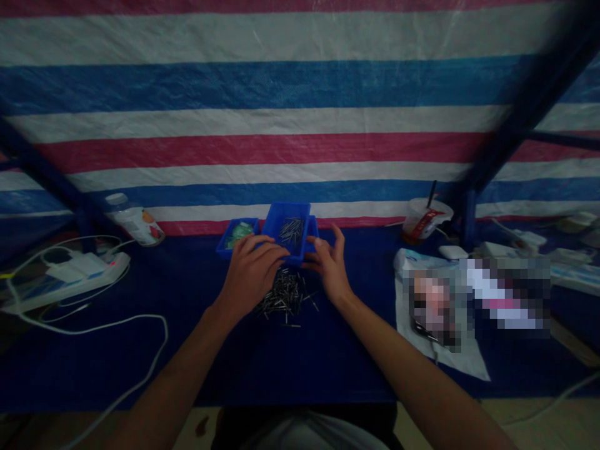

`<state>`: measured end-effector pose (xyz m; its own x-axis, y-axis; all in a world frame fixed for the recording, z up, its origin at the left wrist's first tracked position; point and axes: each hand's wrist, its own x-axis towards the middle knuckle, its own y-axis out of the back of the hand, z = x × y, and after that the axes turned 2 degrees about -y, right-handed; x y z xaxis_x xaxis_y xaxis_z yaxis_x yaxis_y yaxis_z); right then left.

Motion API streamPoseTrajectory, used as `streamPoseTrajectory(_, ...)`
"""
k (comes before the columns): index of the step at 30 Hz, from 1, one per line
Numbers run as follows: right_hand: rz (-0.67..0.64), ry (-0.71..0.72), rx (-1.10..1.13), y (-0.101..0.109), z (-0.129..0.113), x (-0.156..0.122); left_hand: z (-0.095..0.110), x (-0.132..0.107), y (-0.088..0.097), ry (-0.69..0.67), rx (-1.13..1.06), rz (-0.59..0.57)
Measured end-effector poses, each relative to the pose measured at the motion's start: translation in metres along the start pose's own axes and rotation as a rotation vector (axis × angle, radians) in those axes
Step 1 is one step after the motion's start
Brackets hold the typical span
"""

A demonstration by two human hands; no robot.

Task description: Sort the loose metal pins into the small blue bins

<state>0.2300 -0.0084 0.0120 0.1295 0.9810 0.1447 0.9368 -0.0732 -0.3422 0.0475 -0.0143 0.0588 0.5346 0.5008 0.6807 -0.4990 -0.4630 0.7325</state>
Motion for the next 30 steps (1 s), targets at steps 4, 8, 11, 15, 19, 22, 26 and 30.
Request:
streamPoseTrajectory(4, 0.029, -0.107, 0.077, 0.003, 0.001, 0.007, 0.012, 0.000, -0.006, -0.021, -0.059, -0.050)
streamPoseTrajectory(8, 0.017, -0.064, -0.008, 0.005, 0.003, 0.008, 0.018, -0.002, -0.014, -0.010, -0.097, -0.129)
streamPoseTrajectory(11, 0.033, 0.000, -0.038, 0.004, 0.004, 0.008, 0.015, -0.009, -0.016, 0.017, -0.106, -0.091)
streamPoseTrajectory(15, 0.024, 0.078, -0.111, 0.003, 0.005, 0.005, -0.001, -0.031, -0.011, 0.030, -0.100, -0.070)
streamPoseTrajectory(19, 0.000, 0.118, -0.151, 0.001, 0.005, 0.001, -0.021, -0.063, -0.008, 0.051, -0.127, -0.181)
streamPoseTrajectory(22, 0.001, 0.139, -0.153, -0.001, 0.005, -0.003, -0.028, -0.082, -0.014, 0.136, -0.140, -0.332)
streamPoseTrajectory(26, -0.028, 0.186, -0.237, -0.002, 0.007, -0.006, -0.029, -0.091, -0.026, 0.209, -0.190, -0.456)
streamPoseTrajectory(30, -0.053, 0.190, -0.252, -0.003, 0.009, -0.008, -0.025, -0.090, -0.030, 0.249, -0.188, -0.469)
